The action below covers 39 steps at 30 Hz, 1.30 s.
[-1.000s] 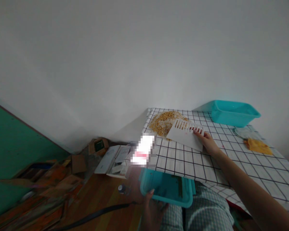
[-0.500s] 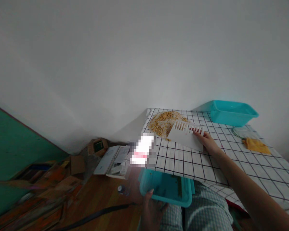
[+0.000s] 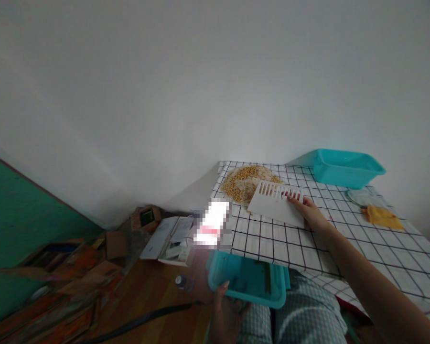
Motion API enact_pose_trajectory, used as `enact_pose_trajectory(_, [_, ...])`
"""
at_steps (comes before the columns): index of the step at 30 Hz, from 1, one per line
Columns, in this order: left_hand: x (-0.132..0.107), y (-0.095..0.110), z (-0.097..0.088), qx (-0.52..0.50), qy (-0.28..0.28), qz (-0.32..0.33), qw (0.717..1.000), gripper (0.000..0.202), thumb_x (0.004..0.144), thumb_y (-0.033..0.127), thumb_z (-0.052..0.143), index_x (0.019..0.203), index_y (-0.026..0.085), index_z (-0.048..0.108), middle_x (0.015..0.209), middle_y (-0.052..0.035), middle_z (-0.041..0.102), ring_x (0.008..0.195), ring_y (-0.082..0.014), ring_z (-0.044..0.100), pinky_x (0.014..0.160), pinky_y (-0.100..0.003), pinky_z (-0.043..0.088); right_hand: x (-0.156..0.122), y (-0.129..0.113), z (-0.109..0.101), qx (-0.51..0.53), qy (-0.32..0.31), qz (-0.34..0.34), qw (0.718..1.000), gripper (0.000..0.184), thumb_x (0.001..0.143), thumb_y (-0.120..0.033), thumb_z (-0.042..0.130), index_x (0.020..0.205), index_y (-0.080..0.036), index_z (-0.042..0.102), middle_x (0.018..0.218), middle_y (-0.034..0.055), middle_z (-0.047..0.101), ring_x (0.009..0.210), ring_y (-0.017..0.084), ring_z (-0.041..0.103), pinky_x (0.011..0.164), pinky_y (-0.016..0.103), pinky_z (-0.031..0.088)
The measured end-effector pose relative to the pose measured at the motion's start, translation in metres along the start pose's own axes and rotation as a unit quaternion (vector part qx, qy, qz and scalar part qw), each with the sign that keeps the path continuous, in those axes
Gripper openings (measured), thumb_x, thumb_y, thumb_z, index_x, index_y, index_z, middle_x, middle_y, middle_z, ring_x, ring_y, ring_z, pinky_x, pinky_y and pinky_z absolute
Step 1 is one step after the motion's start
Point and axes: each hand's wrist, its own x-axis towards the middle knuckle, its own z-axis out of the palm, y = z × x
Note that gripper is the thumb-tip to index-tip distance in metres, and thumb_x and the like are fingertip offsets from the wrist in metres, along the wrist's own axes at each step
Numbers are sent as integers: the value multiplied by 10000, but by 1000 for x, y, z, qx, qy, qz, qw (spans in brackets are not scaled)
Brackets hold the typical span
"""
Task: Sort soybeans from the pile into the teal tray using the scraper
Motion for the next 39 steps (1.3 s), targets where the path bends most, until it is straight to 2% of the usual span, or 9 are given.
enact_pose_trajectory(6, [-1,1,3,2,13,-2,1000,298,691,295,629,976,265,544,952,-40,710,882,-299,653,716,-453,518,1,1,-5,-1,0,-3,1000,254,756,-395,656,947,-227,669,891,45,728,743,221,689,626,305,567])
enact_pose_trajectory(9, [-2,1,4,3,17,-7,1000,313,678,299,637,973,266,541,965,-49,705,889,-302,652,717,-449,513,5,5,-11,-7,28,-9,1000,283,738,-430,665,922,-214,669,854,48,729,699,216,686,586,300,560])
enact_pose_trajectory(13, [-10,2,11,5,19,2,1000,285,680,291,630,952,251,559,926,-52,710,848,-291,659,714,-446,508,10,9,-17,-3,63,-20,998,287,728,-423,676,934,-224,669,896,43,726,769,224,684,639,309,562])
enact_pose_trajectory(17, [-15,3,15,6,19,18,1000,209,707,280,599,908,232,567,875,-51,717,808,-276,664,702,-441,513,8,7,-17,4,51,-14,999,272,733,-402,677,940,-225,670,923,44,724,801,228,683,677,315,561])
enact_pose_trajectory(21, [-10,3,13,15,13,3,1000,263,702,294,615,951,249,543,903,-44,714,829,-285,662,680,-427,516,4,4,-15,-3,37,6,999,252,736,-393,671,919,-220,675,860,47,732,718,230,690,612,317,559])
enact_pose_trajectory(24, [-7,2,10,4,29,-3,1000,248,702,306,608,936,261,538,906,-36,710,826,-293,663,666,-426,519,3,2,-13,-1,21,0,1000,258,746,-392,659,946,-229,671,886,40,730,731,230,691,633,324,559])
enact_pose_trajectory(29, [-6,0,8,7,20,6,1000,287,698,305,618,973,273,543,974,-44,697,913,-291,646,721,-432,516,3,4,-13,-2,10,-1,1000,283,752,-388,654,985,-227,664,912,41,727,746,222,689,641,312,557])
enact_pose_trajectory(34, [-7,0,10,1,27,5,1000,241,690,319,615,919,264,563,926,-36,702,851,-288,659,700,-437,517,3,6,-13,1,7,-1,1000,264,750,-374,660,966,-222,665,882,42,730,726,218,689,625,309,559])
enact_pose_trajectory(39, [-6,1,10,3,23,-3,1000,280,692,309,616,961,270,549,955,-42,700,873,-290,655,705,-438,517,0,4,-11,-4,-8,21,1000,270,746,-391,663,954,-218,661,858,51,731,711,226,688,608,321,562])
